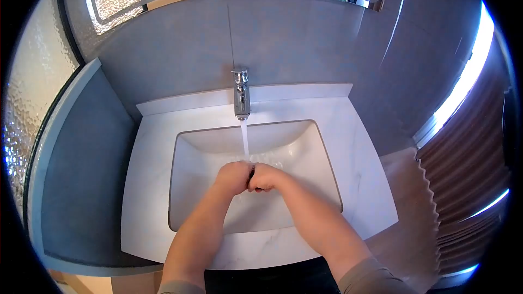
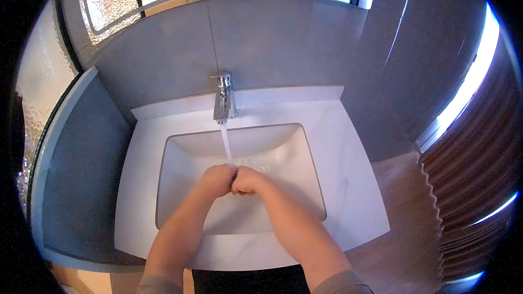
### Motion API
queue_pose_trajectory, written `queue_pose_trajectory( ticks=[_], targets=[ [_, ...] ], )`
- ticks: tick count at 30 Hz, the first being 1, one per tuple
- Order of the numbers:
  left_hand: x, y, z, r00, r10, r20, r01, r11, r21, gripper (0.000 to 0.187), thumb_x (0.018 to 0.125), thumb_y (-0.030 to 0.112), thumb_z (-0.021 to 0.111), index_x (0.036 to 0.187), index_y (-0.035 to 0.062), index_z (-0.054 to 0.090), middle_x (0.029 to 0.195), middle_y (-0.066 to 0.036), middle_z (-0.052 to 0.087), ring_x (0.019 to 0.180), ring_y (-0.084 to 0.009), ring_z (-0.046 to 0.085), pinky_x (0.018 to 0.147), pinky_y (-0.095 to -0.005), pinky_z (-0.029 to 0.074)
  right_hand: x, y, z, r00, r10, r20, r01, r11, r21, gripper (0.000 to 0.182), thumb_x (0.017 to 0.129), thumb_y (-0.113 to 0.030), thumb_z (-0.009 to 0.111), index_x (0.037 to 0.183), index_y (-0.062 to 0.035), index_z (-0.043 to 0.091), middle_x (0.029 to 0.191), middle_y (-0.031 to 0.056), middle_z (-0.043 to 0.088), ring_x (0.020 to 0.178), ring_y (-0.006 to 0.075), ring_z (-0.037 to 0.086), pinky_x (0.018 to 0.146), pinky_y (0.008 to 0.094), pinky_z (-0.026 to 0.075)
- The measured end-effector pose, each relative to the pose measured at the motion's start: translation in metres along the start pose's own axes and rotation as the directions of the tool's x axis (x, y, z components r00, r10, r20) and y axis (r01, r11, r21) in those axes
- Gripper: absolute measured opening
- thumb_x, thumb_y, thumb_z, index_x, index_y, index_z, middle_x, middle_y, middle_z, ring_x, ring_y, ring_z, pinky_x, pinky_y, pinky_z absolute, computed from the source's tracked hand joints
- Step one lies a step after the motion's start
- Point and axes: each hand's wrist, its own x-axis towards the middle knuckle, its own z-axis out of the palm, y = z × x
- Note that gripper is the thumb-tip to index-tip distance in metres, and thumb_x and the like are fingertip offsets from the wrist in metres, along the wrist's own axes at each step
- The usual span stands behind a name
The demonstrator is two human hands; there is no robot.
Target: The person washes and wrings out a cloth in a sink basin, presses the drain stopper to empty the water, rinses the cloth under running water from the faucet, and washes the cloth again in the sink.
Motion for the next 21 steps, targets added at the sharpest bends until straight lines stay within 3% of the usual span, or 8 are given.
queue_pose_trajectory(
  ticks=[2,4,8,11,13,14,16,21],
  targets=[
    [-0.002,0.001,-0.005,0.995,-0.035,0.089,0.038,0.999,-0.033,0.033,0.065,0.018,0.075,0.095,0.0087,0.064,0.095,-0.016,0.066,0.089,-0.0352,0.063,0.077,-0.0435,0.051,0.000,0.001,0.004,0.999,-0.014,-0.052,0.007,0.992,-0.124,0.020,0.063,-0.008,0.071,0.080,-0.0014,0.063,0.069,0.0106,0.063,0.058,0.0189,0.059,0.048,0.0312,0.045],
    [0.000,-0.006,0.001,0.997,-0.016,0.069,0.024,0.993,-0.114,0.031,0.067,0.017,0.074,0.095,0.0078,0.063,0.095,-0.017,0.066,0.090,-0.0348,0.063,0.077,-0.0419,0.051,-0.003,0.002,0.010,0.906,-0.343,-0.246,0.271,0.920,-0.284,0.020,0.065,-0.007,0.069,0.079,0.0038,0.062,0.086,0.0214,0.067,0.078,0.0331,0.065,0.065,0.0372,0.051],
    [0.003,-0.026,0.015,0.999,-0.033,0.011,0.034,0.894,-0.447,0.039,0.061,0.020,0.079,0.092,0.0041,0.061,0.100,-0.018,0.064,0.093,-0.0341,0.062,0.079,-0.0389,0.050,0.021,0.019,0.017,0.854,-0.298,-0.426,0.139,0.921,-0.365,0.038,0.062,-0.011,0.074,0.096,0.0018,0.061,0.082,0.0200,0.066,0.073,0.0289,0.064,0.062,0.0338,0.052],
    [0.004,-0.033,0.013,0.995,-0.040,-0.091,0.000,0.914,-0.405,0.046,0.060,0.018,0.081,0.096,0.0032,0.058,0.095,-0.018,0.063,0.088,-0.0341,0.061,0.077,-0.0388,0.049,0.003,0.007,0.008,0.884,-0.208,-0.418,0.106,0.962,-0.253,0.053,0.062,-0.014,0.076,0.109,0.0004,0.056,0.090,0.0161,0.065,0.076,0.0263,0.063,0.064,0.0332,0.052],
    [0.006,-0.036,0.010,0.986,-0.045,-0.160,-0.019,0.925,-0.378,0.049,0.059,0.017,0.083,0.098,0.0027,0.056,0.092,-0.017,0.062,0.086,-0.0341,0.061,0.076,-0.0387,0.049,-0.002,0.004,0.001,0.940,-0.172,-0.296,0.185,0.983,0.017,0.055,0.066,-0.016,0.078,0.113,-0.0020,0.052,0.096,0.0112,0.062,0.076,0.0230,0.062,0.064,0.0336,0.052],
    [0.006,-0.037,0.011,0.981,-0.064,-0.185,-0.024,0.900,-0.436,0.045,0.062,0.016,0.079,0.097,0.0027,0.055,0.089,-0.019,0.063,0.084,-0.0359,0.061,0.074,-0.0398,0.049,-0.005,0.003,-0.006,0.939,-0.174,-0.297,0.185,0.983,0.009,0.055,0.066,-0.016,0.078,0.113,-0.0020,0.052,0.096,0.0112,0.062,0.076,0.0230,0.062,0.064,0.0336,0.052],
    [0.002,-0.034,0.009,0.975,-0.084,-0.204,-0.028,0.869,-0.493,0.040,0.066,0.015,0.076,0.097,0.0027,0.053,0.086,-0.020,0.063,0.082,-0.0377,0.062,0.072,-0.0409,0.049,-0.014,0.001,-0.020,0.991,-0.133,0.012,0.106,0.838,0.535,0.051,0.068,-0.018,0.079,0.109,-0.0028,0.053,0.086,0.0063,0.059,0.071,0.0179,0.059,0.062,0.0342,0.051],
    [0.002,-0.018,0.000,0.970,0.068,-0.233,-0.157,0.908,-0.389,0.033,0.069,0.008,0.070,0.095,0.0039,0.051,0.085,-0.021,0.062,0.081,-0.0410,0.060,0.071,-0.0411,0.048,-0.022,0.008,-0.021,0.978,-0.052,0.200,-0.089,0.767,0.635,0.035,0.069,-0.014,0.079,0.096,-0.0043,0.058,0.077,0.0044,0.058,0.058,0.0160,0.054,0.055,0.0285,0.048]
  ],
)
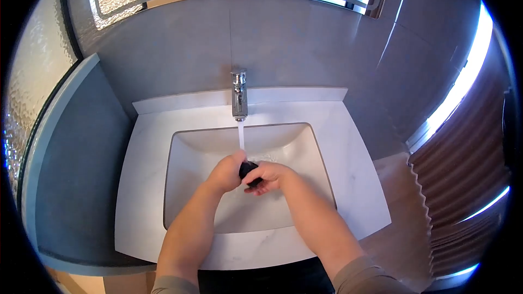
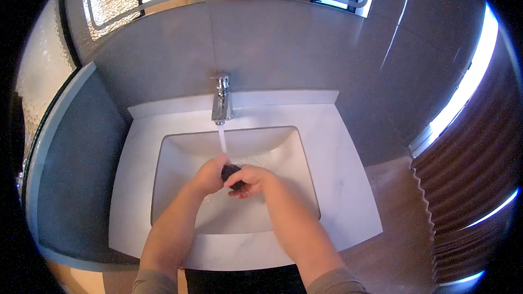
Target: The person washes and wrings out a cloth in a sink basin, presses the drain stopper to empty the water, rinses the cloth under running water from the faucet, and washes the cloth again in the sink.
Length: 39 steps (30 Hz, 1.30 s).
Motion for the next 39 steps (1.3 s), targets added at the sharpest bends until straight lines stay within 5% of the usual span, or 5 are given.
queue_pose_trajectory(
  ticks=[16,22,24,29,39],
  targets=[
    [0.002,-0.013,0.008,0.975,-0.149,0.164,0.149,0.989,0.009,0.027,0.064,0.018,0.074,0.085,0.0033,0.065,0.083,-0.019,0.066,0.080,-0.0365,0.064,0.074,-0.0416,0.050,0.038,0.017,0.025,0.760,-0.562,-0.328,-0.136,0.355,-0.925,0.043,0.068,-0.013,0.070,0.107,-0.0020,0.055,0.100,0.0215,0.064,0.095,0.0373,0.062,0.081,0.0445,0.051],
    [0.005,-0.029,0.010,0.999,-0.036,-0.006,0.035,0.995,-0.094,0.031,0.057,0.019,0.076,0.082,0.0038,0.064,0.089,-0.021,0.065,0.084,-0.0393,0.061,0.077,-0.0431,0.048,0.049,0.029,0.002,0.652,-0.750,-0.116,0.311,0.403,-0.861,0.068,0.054,-0.022,0.082,0.109,-0.0003,0.048,0.098,0.0170,0.062,0.089,0.0275,0.063,0.076,0.0368,0.052],
    [0.001,-0.046,0.024,0.970,0.035,-0.241,-0.033,0.999,0.011,0.027,0.056,0.016,0.076,0.076,0.0046,0.061,0.082,-0.020,0.061,0.078,-0.0406,0.058,0.071,-0.0456,0.047,0.006,-0.001,0.023,0.914,-0.285,-0.289,0.098,0.846,-0.523,0.071,0.058,-0.030,0.086,0.113,-0.0056,0.048,0.109,0.0085,0.056,0.102,0.0206,0.057,0.071,0.0414,0.054],
    [0.001,-0.014,0.016,0.956,0.254,-0.145,-0.277,0.947,-0.166,0.025,0.064,0.012,0.072,0.086,0.0050,0.061,0.084,-0.019,0.062,0.081,-0.0389,0.059,0.072,-0.0443,0.047,-0.001,-0.002,-0.005,0.997,-0.075,0.036,0.076,0.996,-0.039,0.043,0.075,-0.010,0.068,0.115,-0.0063,0.054,0.107,0.0063,0.060,0.095,0.0253,0.059,0.075,0.0565,0.051],
    [0.016,-0.019,0.049,0.983,-0.063,-0.174,0.110,0.955,0.275,0.013,0.073,0.012,0.061,0.079,0.0060,0.070,0.078,-0.016,0.067,0.076,-0.0324,0.067,0.071,-0.0417,0.054,0.036,0.014,0.016,0.972,-0.084,-0.219,-0.014,0.910,-0.414,0.014,0.072,0.003,0.062,0.077,-0.0061,0.053,0.061,0.0045,0.051,0.047,0.0136,0.047,0.038,0.0288,0.034]
  ],
)
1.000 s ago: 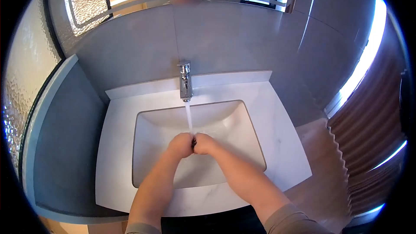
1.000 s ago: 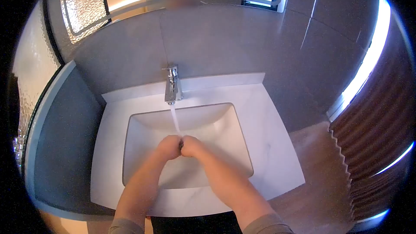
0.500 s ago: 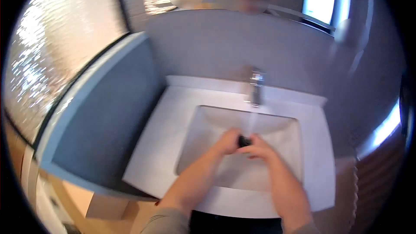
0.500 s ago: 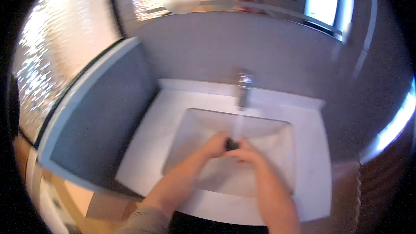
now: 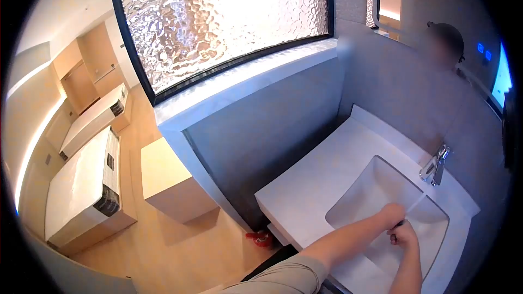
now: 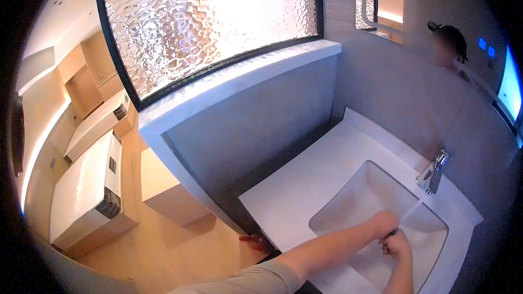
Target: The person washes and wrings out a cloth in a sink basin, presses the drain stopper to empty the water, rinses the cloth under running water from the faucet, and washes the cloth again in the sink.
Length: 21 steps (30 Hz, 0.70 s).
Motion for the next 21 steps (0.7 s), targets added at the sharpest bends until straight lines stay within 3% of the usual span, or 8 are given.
queue_pose_trajectory(
  ticks=[2,4,6,7,10,14,17,21],
  targets=[
    [-0.006,-0.003,0.000,0.996,-0.058,0.069,0.059,0.998,-0.013,0.013,0.074,0.013,0.061,0.079,0.0054,0.070,0.079,-0.016,0.068,0.077,-0.0324,0.067,0.070,-0.0422,0.054,-0.003,0.000,0.011,0.982,-0.116,-0.147,0.083,0.973,-0.215,0.014,0.070,-0.001,0.066,0.074,-0.0052,0.053,0.056,0.0045,0.048,0.041,0.0137,0.043,0.034,0.0300,0.031],
    [-0.006,-0.003,0.002,0.985,-0.076,0.155,0.077,0.997,-0.005,0.012,0.074,0.013,0.062,0.080,0.0057,0.070,0.083,-0.016,0.068,0.079,-0.0317,0.068,0.071,-0.0427,0.054,0.023,0.019,0.004,0.946,-0.275,-0.169,0.133,0.808,-0.574,0.019,0.069,-0.010,0.072,0.082,-0.0021,0.061,0.068,0.0115,0.061,0.054,0.0215,0.058,0.044,0.0375,0.045],
    [-0.006,-0.011,0.006,0.989,-0.052,0.139,0.054,0.998,-0.012,0.014,0.072,0.013,0.065,0.084,0.0090,0.071,0.090,-0.015,0.069,0.085,-0.0315,0.067,0.076,-0.0434,0.053,0.040,0.038,0.001,0.779,-0.620,-0.093,0.336,0.539,-0.773,0.032,0.068,-0.019,0.075,0.094,-0.0020,0.067,0.090,0.0165,0.069,0.080,0.0283,0.067,0.068,0.0404,0.052],
    [-0.007,-0.009,-0.008,0.960,-0.054,0.274,0.029,0.995,0.097,0.016,0.072,0.013,0.066,0.086,0.0107,0.071,0.095,-0.014,0.069,0.088,-0.0313,0.067,0.077,-0.0431,0.053,0.007,0.012,0.018,0.825,-0.534,-0.188,0.243,0.634,-0.734,0.038,0.068,-0.025,0.076,0.099,-0.0040,0.067,0.104,0.0180,0.066,0.100,0.0321,0.063,0.085,0.0399,0.049],
    [-0.005,-0.019,-0.013,0.909,0.026,0.417,0.026,0.992,-0.121,0.016,0.061,0.014,0.070,0.074,0.0045,0.069,0.077,-0.017,0.068,0.074,-0.0304,0.066,0.069,-0.0422,0.051,0.016,0.013,0.015,0.847,-0.477,-0.235,0.079,0.549,-0.832,0.045,0.063,-0.026,0.079,0.099,-0.0022,0.065,0.100,0.0210,0.066,0.098,0.0360,0.063,0.083,0.0407,0.050],
    [-0.003,-0.013,-0.038,0.915,-0.025,0.402,0.118,0.971,-0.209,0.023,0.054,0.013,0.073,0.075,0.0055,0.068,0.082,-0.020,0.067,0.080,-0.0361,0.065,0.074,-0.0423,0.051,0.011,0.011,0.005,0.837,-0.429,-0.339,0.092,0.721,-0.686,0.067,0.058,-0.025,0.084,0.111,0.0014,0.052,0.100,0.0218,0.064,0.094,0.0335,0.064,0.078,0.0419,0.054],
    [-0.005,-0.029,-0.032,0.994,0.102,0.049,-0.094,0.984,-0.152,0.029,0.059,0.016,0.074,0.085,0.0066,0.064,0.090,-0.020,0.065,0.088,-0.0372,0.062,0.077,-0.0431,0.050,-0.017,-0.018,-0.008,0.985,-0.144,-0.093,0.140,0.989,-0.042,0.061,0.068,-0.016,0.080,0.117,-0.0014,0.046,0.103,0.0123,0.060,0.091,0.0251,0.063,0.069,0.0418,0.056],
    [-0.002,-0.016,-0.034,0.971,0.237,-0.022,-0.234,0.933,-0.275,0.030,0.063,0.017,0.075,0.088,0.0083,0.060,0.087,-0.017,0.061,0.085,-0.0391,0.059,0.075,-0.0444,0.048,-0.027,-0.007,-0.035,0.982,-0.088,0.168,0.002,0.889,0.457,0.043,0.076,-0.006,0.071,0.113,-0.0030,0.049,0.095,0.0090,0.061,0.085,0.0207,0.063,0.065,0.0363,0.056]
  ],
)
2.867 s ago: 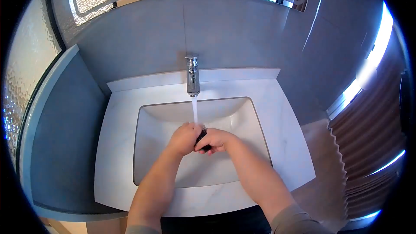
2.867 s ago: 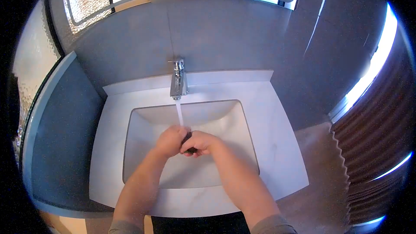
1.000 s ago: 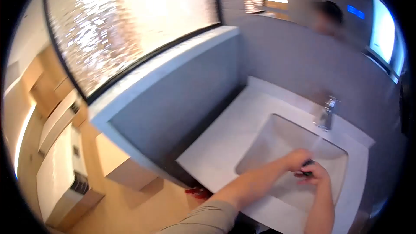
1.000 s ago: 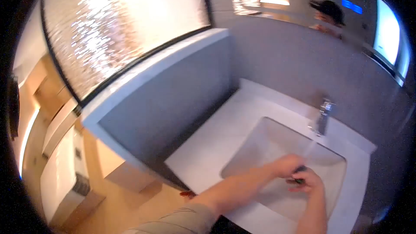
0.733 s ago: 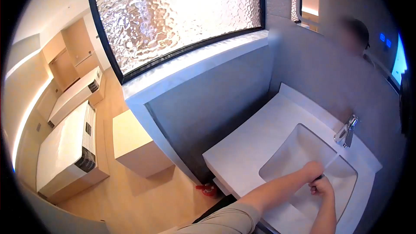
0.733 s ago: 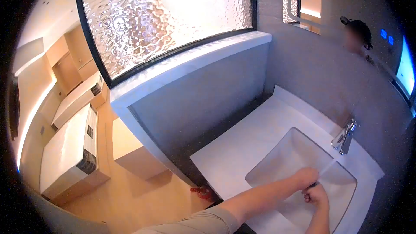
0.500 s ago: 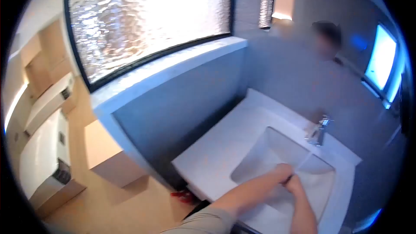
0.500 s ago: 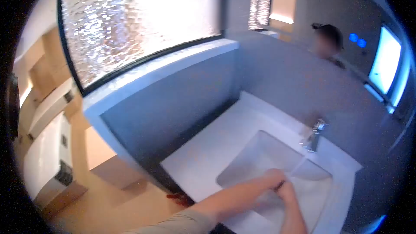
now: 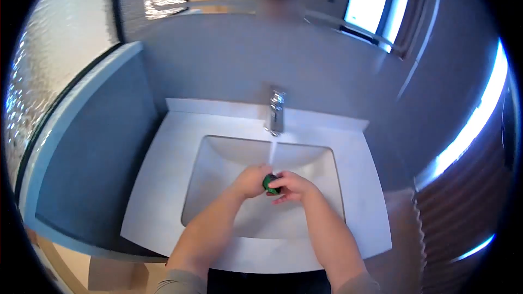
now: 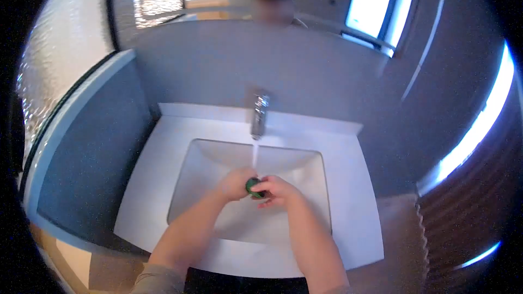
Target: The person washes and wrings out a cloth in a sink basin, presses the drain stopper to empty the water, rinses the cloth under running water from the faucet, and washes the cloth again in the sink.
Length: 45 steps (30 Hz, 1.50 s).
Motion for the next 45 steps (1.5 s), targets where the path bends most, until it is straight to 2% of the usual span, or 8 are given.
queue_pose_trajectory(
  ticks=[7,9,18,25,27,31,39,45],
  targets=[
    [-0.001,0.012,0.006,0.994,0.025,0.102,-0.046,0.978,0.205,0.027,0.065,0.018,0.072,0.088,0.0092,0.063,0.088,-0.016,0.063,0.087,-0.0362,0.061,0.075,-0.0432,0.049,0.019,0.015,0.017,0.986,0.132,-0.106,-0.168,0.836,-0.522,0.016,0.073,-0.011,0.072,0.085,-0.0027,0.064,0.080,0.0111,0.068,0.073,0.0254,0.065,0.066,0.0375,0.054],
    [0.001,0.011,0.007,0.992,-0.066,0.108,0.036,0.964,0.265,0.028,0.064,0.019,0.073,0.089,0.0092,0.064,0.088,-0.016,0.064,0.087,-0.0359,0.061,0.075,-0.0432,0.049,0.031,0.024,0.027,0.882,-0.442,-0.162,-0.010,0.325,-0.946,0.018,0.069,-0.014,0.073,0.080,-0.0021,0.065,0.086,0.0155,0.069,0.079,0.0319,0.065,0.069,0.0401,0.053],
    [0.002,0.009,-0.009,0.861,-0.388,0.330,0.332,0.919,0.215,0.031,0.062,0.021,0.075,0.084,0.0005,0.067,0.087,-0.020,0.067,0.083,-0.0378,0.063,0.076,-0.0418,0.050,0.013,0.021,0.046,0.795,-0.582,-0.171,-0.076,0.184,-0.980,0.036,0.070,-0.019,0.074,0.101,-0.0081,0.060,0.098,0.0145,0.066,0.090,0.0349,0.063,0.077,0.0437,0.052],
    [-0.006,-0.003,0.003,0.962,-0.261,0.076,0.265,0.964,-0.040,0.035,0.060,0.011,0.074,0.094,0.0047,0.065,0.091,-0.019,0.064,0.087,-0.0368,0.061,0.079,-0.0403,0.049,0.036,0.025,0.029,0.727,-0.583,-0.362,-0.131,0.400,-0.907,0.048,0.069,-0.015,0.075,0.109,-0.0043,0.049,0.094,0.0146,0.065,0.087,0.0317,0.065,0.073,0.0429,0.053],
    [-0.008,-0.005,0.002,0.986,-0.149,-0.071,0.150,0.989,0.001,0.032,0.061,0.009,0.073,0.092,0.0049,0.064,0.091,-0.019,0.063,0.088,-0.0367,0.060,0.079,-0.0404,0.049,0.022,0.019,0.019,0.926,-0.297,-0.233,0.112,0.805,-0.582,0.050,0.071,-0.014,0.076,0.112,-0.0061,0.046,0.098,0.0105,0.062,0.087,0.0268,0.066,0.070,0.0428,0.054],
    [-0.001,0.016,-0.009,0.999,0.022,-0.038,-0.023,0.999,-0.025,0.024,0.064,0.004,0.071,0.086,0.0051,0.061,0.088,-0.017,0.059,0.084,-0.0365,0.059,0.074,-0.0410,0.048,-0.010,-0.003,0.009,0.987,0.123,0.106,-0.107,0.984,-0.145,0.044,0.073,-0.018,0.078,0.107,-0.0068,0.051,0.091,0.0062,0.060,0.074,0.0184,0.064,0.060,0.0303,0.053],
    [0.009,0.008,-0.006,0.977,0.207,0.057,-0.214,0.957,0.194,0.012,0.067,0.006,0.064,0.079,0.0053,0.060,0.074,-0.018,0.060,0.076,-0.0387,0.060,0.067,-0.0421,0.049,0.016,0.013,0.012,0.990,0.063,-0.122,-0.116,0.858,-0.500,0.024,0.069,-0.019,0.076,0.084,-0.0063,0.063,0.074,0.0088,0.064,0.060,0.0169,0.060,0.053,0.0266,0.047],
    [0.002,0.025,-0.008,0.935,-0.268,0.232,0.184,0.926,0.328,0.015,0.072,0.008,0.061,0.086,0.0040,0.063,0.084,-0.019,0.064,0.082,-0.0376,0.061,0.072,-0.0443,0.049,0.020,0.018,0.039,0.822,-0.399,-0.407,-0.250,0.389,-0.887,0.024,0.067,-0.021,0.069,0.087,-0.0074,0.068,0.084,0.0116,0.068,0.080,0.0267,0.066,0.071,0.0371,0.052]
  ],
)
